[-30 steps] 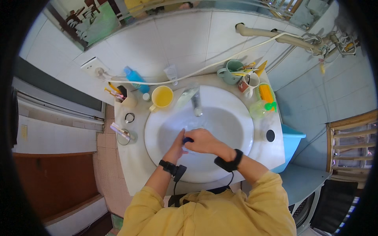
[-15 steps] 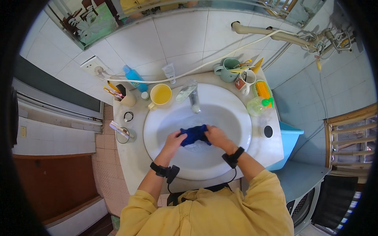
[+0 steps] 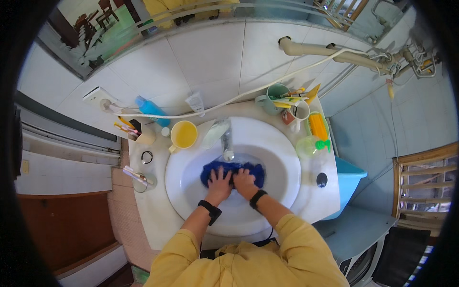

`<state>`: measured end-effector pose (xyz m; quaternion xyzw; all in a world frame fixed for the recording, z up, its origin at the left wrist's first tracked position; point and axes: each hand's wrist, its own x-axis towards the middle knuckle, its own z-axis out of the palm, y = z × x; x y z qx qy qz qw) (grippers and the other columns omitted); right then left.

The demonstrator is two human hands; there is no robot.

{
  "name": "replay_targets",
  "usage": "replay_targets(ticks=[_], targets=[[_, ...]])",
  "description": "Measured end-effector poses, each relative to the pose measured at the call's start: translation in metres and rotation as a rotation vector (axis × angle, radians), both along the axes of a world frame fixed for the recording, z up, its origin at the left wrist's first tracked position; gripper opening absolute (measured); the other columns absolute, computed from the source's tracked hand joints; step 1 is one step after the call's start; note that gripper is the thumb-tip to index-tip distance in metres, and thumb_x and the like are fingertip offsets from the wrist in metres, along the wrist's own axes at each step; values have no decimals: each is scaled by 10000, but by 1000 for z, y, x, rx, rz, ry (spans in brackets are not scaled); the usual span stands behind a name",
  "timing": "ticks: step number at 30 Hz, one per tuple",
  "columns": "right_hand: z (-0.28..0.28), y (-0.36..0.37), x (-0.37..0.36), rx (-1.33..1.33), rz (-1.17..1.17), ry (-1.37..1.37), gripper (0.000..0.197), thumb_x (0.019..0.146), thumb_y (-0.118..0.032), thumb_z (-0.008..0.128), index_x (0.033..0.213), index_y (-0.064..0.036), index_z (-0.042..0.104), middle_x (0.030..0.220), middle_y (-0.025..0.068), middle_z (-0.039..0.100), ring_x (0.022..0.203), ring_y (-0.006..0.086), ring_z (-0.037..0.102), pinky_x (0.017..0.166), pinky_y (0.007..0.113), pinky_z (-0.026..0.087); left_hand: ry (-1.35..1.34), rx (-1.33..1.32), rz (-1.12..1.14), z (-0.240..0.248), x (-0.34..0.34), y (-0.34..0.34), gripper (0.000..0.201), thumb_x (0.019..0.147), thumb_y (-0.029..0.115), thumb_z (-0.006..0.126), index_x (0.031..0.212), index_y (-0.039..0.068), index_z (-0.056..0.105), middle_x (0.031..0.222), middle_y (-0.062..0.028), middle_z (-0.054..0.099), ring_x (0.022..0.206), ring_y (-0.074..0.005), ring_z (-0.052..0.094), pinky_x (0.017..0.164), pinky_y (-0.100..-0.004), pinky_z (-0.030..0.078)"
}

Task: The person washes a blue cloth by hand in a sink, rinsing it with water from a faucet and a cup, briefly adjusts a window in an adjacent toilet stall, and then wipes the sink counter with the damp cloth.

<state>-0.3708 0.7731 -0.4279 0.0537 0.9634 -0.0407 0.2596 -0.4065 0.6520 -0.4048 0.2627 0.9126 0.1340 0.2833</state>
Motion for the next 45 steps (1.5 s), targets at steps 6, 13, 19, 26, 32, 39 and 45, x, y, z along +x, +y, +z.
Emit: replay_targets(ticks=[6, 13, 19, 26, 32, 39, 45], targets=[[-19, 7, -2, -14, 151, 52, 221, 797, -237, 529, 958, -143, 648, 1088, 106, 518, 1024, 280, 476, 739, 421, 472, -34, -156, -92, -32, 7, -3, 518, 787, 268, 568, 1278, 177, 435, 1432, -156, 204, 1311, -434, 134, 942, -644, 252], [80, 48, -24, -521, 178, 204, 209, 809, -211, 513, 892, -57, 627, 875, 131, 604, 794, 277, 593, 747, 394, 469, 140, 656, 57, 31, -20, 8, 513, 701, 186, 677, 1160, 32, 506, 1133, -159, 538, 1052, -348, 504, 882, -400, 420], [144, 50, -2, -1073, -335, 389, 272, 694, -195, 670, 889, -32, 574, 659, 89, 528, 612, 167, 485, 589, 304, 414, -52, 610, 29, 114, -26, -6, 157, 760, 140, 651, 850, 19, 609, 790, -141, 594, 750, -280, 568, 651, -349, 448], [105, 21, 18, -890, -37, 128, 309, 663, -208, 674, 928, -55, 624, 806, 176, 627, 767, 325, 604, 710, 383, 468, -412, 954, 180, 175, -13, -30, 110, 815, 69, 624, 861, -10, 564, 733, 27, 529, 690, -41, 466, 603, -193, 403], [85, 34, 30, -422, -117, 81, 210, 731, -243, 619, 878, -97, 659, 870, 160, 633, 841, 317, 603, 772, 398, 476, -319, 985, 296, 176, -18, -58, 139, 797, 95, 654, 867, 3, 577, 746, 3, 553, 675, -64, 482, 626, -209, 425], [149, 73, 45, -595, -50, 393, 189, 771, -192, 602, 871, -31, 596, 877, 131, 586, 816, 295, 558, 712, 370, 451, -307, 921, 304, 160, -24, -91, 169, 777, 58, 649, 905, 19, 545, 770, 5, 542, 697, -62, 486, 651, -208, 422], [306, 38, 43, -901, -321, 423, 124, 864, -130, 538, 899, -14, 559, 731, 86, 562, 663, 148, 533, 608, 271, 419, -543, 1316, 576, 196, -22, -102, 172, 762, -4, 547, 924, 27, 500, 823, -17, 547, 735, -80, 512, 685, -210, 414]])
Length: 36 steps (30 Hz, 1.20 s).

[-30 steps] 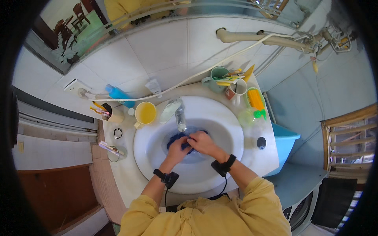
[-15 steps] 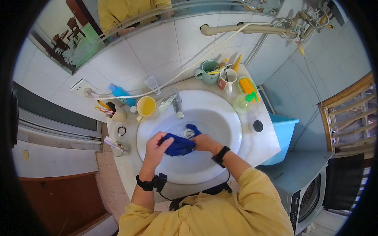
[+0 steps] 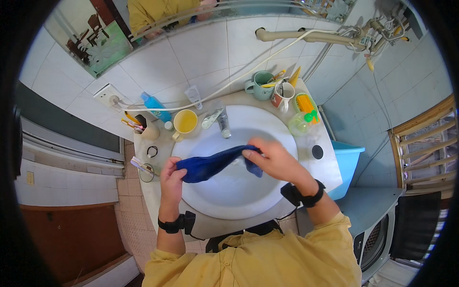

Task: The person washes a blue cloth by hand in a sink, rinsing it with water from a faucet and a cup, briefly adjusts a window in an adjacent toilet stall, and then wipes the sink counter with the damp cloth.

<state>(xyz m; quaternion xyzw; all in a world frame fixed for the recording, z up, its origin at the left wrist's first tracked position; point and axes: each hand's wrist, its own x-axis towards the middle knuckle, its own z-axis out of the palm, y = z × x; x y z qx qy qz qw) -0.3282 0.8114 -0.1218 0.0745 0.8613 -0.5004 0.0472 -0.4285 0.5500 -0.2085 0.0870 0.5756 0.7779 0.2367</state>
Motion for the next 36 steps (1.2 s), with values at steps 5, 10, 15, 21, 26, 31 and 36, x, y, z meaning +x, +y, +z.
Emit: replay_targets(ticks=[5, 10, 15, 21, 26, 31, 36], targets=[[20, 2, 7, -302, -193, 217, 192, 854, -1, 519, 1040, -50, 523, 700, -14, 516, 673, 59, 467, 604, 216, 393, -32, 235, 88, 30, 12, 12, 228, 761, -38, 509, 975, 26, 466, 864, -44, 560, 776, -106, 533, 720, -224, 418], [-59, 40, -5, -44, -42, 239, 135, 801, 27, 504, 896, -40, 573, 701, 60, 552, 656, 165, 514, 618, 269, 420, 428, -254, 290, -20, 2, 25, 216, 788, -104, 479, 960, 24, 453, 876, -84, 578, 806, -142, 548, 738, -252, 432], [-210, 54, -15, 517, 277, -153, 169, 718, -48, 511, 847, -47, 620, 907, 152, 607, 803, 359, 574, 713, 395, 472, 834, -1202, -303, -112, -10, 41, 194, 810, 59, 540, 1003, 36, 536, 1191, -142, 518, 971, -300, 570, 814, -408, 462], [-303, -16, -17, 817, 400, -224, 367, 812, -156, 464, 1137, 9, 502, 1339, 221, 338, 1191, 465, 350, 853, 569, 408, 629, -1361, -711, -185, 26, 102, 592, 791, 207, 549, 1327, 62, 344, 1457, -100, 155, 1325, -371, 161, 907, -620, 340], [-317, -28, -19, 814, 471, -412, 461, 845, -203, 465, 1273, -34, 437, 1441, 137, 201, 1320, 371, 176, 907, 532, 368, 718, -1408, -756, -224, 41, 113, 554, 796, 237, 507, 1322, 111, 389, 1452, -67, 189, 1342, -335, 122, 965, -673, 173], [-314, -16, -34, 1008, 526, -414, 458, 830, -228, 490, 1260, -71, 471, 1445, 112, 207, 1330, 289, 193, 953, 467, 312, 730, -1275, -630, -225, 21, 116, 705, 714, 209, 645, 1334, 71, 338, 1442, -113, 214, 1330, -307, 193, 966, -677, 158], [-276, -5, -48, 730, 199, -543, 412, 790, -193, 531, 1195, -118, 540, 1409, 64, 325, 1269, 241, 340, 946, 464, 333, 561, -949, -28, -226, 0, 110, 572, 743, 121, 599, 1272, 38, 397, 1276, -234, 421, 1086, -350, 495, 881, -416, 429]])
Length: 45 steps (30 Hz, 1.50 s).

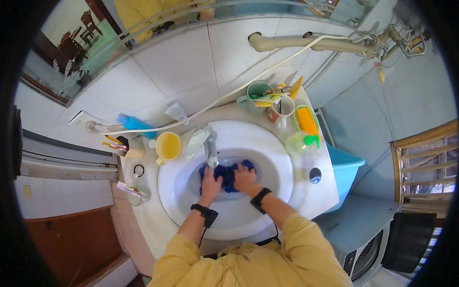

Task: The person washes a blue cloth by hand in a sink, rinsing it with water from a faucet and a cup, briefly adjusts a window in an adjacent toilet stall, and then wipes the sink counter with the damp cloth.

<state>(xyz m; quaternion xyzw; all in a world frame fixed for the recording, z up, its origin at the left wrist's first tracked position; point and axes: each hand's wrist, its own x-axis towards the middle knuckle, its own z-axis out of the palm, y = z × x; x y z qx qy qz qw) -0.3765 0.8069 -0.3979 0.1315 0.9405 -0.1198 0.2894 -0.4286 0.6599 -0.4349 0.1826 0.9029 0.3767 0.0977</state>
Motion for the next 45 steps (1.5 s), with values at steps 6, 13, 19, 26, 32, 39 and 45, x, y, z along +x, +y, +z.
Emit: replay_targets(ticks=[6, 13, 19, 26, 32, 39, 45], targets=[[103, 58, 32, -506, -112, 414, 190, 748, -84, 543, 883, -61, 674, 871, 127, 651, 782, 273, 619, 702, 346, 486, -158, 189, -6, 85, -27, -54, 187, 755, -11, 527, 917, 10, 618, 739, -115, 623, 598, -198, 576, 599, -288, 470], [289, 25, 60, -640, -46, 826, 270, 667, 54, 535, 872, -57, 674, 766, 107, 644, 650, 232, 602, 580, 282, 463, -214, 670, -226, 228, -3, -79, 235, 751, -162, 409, 828, -17, 577, 912, -97, 587, 706, -132, 536, 651, -222, 436], [328, 19, 81, -616, -54, 1094, 332, 640, 90, 497, 888, -50, 668, 693, 91, 599, 563, 193, 539, 508, 256, 404, 125, 522, -291, 292, 16, -77, 238, 749, -143, 435, 875, -18, 593, 981, -124, 590, 698, -140, 544, 623, -234, 442], [248, 22, 66, -533, -141, 942, 215, 678, 47, 530, 848, -16, 647, 773, 151, 626, 687, 311, 595, 628, 338, 485, 236, 118, -140, 225, 10, -71, 187, 771, -65, 493, 915, -16, 601, 908, -166, 617, 774, -289, 593, 680, -341, 473], [69, 35, 47, -234, -39, 389, 268, 723, -44, 497, 952, -5, 630, 928, 166, 625, 843, 349, 598, 765, 392, 477, -27, -351, -204, 99, 17, -48, 473, 796, 199, 567, 1219, 32, 438, 1302, -180, 415, 1184, -386, 382, 903, -513, 393], [0, -32, 35, -99, 60, -66, 545, 850, -255, 469, 1345, -74, 333, 1466, 141, 131, 1300, 438, 184, 872, 705, 271, -234, -719, -479, 30, 41, -6, 705, 811, 451, 526, 1358, 74, 292, 1462, -122, 152, 1332, -390, 109, 976, -664, 140], [-27, -36, 34, 121, 307, -113, 504, 849, -264, 449, 1320, -91, 401, 1451, 131, 205, 1315, 360, 211, 922, 721, 141, -129, -733, -533, -2, 39, -5, 696, 789, 482, 534, 1321, 64, 368, 1423, -127, 257, 1319, -397, 142, 1003, -626, 130]])
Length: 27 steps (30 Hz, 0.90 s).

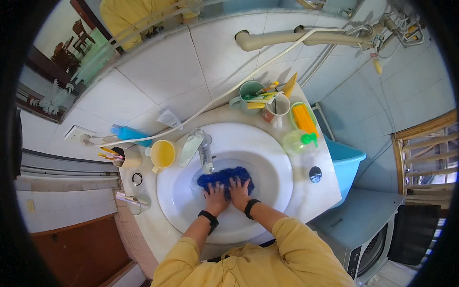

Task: The person washes a blue cloth by hand in a sink, rinsing it with water from a faucet and a cup, briefly adjusts a window in an adjacent toilet stall, and then wipes the sink counter with the damp cloth.

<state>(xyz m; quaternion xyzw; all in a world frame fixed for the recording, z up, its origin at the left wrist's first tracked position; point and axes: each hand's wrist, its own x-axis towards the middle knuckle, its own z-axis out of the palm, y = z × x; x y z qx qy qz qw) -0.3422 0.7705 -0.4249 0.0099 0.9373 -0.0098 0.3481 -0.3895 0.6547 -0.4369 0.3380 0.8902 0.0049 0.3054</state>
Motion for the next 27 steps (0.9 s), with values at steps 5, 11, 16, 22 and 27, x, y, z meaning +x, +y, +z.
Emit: replay_targets(ticks=[5, 11, 16, 22, 27], targets=[[-3, 16, -15, -30, 58, 40, 519, 820, -277, 504, 1296, -85, 421, 1428, 139, 261, 1295, 362, 256, 915, 708, 185, 66, 77, -22, -7, -18, -2, 665, 773, 452, 566, 1291, 68, 407, 1379, -141, 335, 1283, -391, 239, 1001, -591, 195], [31, 29, -26, -452, -346, 409, 511, 710, -269, 674, 1154, -65, 525, 1232, 176, 488, 1106, 317, 498, 870, 438, 433, -138, 697, 18, 75, -39, 4, 296, 761, 97, 574, 1048, 45, 526, 1150, -144, 536, 1031, -337, 521, 857, -467, 425], [116, 19, -25, -888, -562, 685, 222, 756, -214, 640, 801, -5, 579, 706, 190, 558, 632, 353, 536, 588, 390, 437, -217, 984, 636, 110, -26, -13, 572, 697, -103, 520, 1229, 36, 363, 1122, -109, 504, 1035, -220, 526, 881, -333, 440], [217, 3, 20, -1424, -961, 657, 143, 775, -57, 618, 913, -35, 586, 731, -37, 536, 648, 63, 496, 597, 219, 440, -640, 1083, 580, 93, -15, -17, 566, 728, 9, 648, 1249, 42, 427, 1076, -86, 550, 1014, -187, 543, 892, -285, 423], [184, 23, 39, -1582, -1558, 920, 320, 748, 39, 487, 1053, -55, 510, 854, 67, 517, 731, 174, 568, 686, 320, 529, -1112, 1271, 951, 133, -26, -20, 297, 689, 14, 635, 980, -22, 590, 841, -77, 631, 730, -159, 610, 672, -266, 495]])
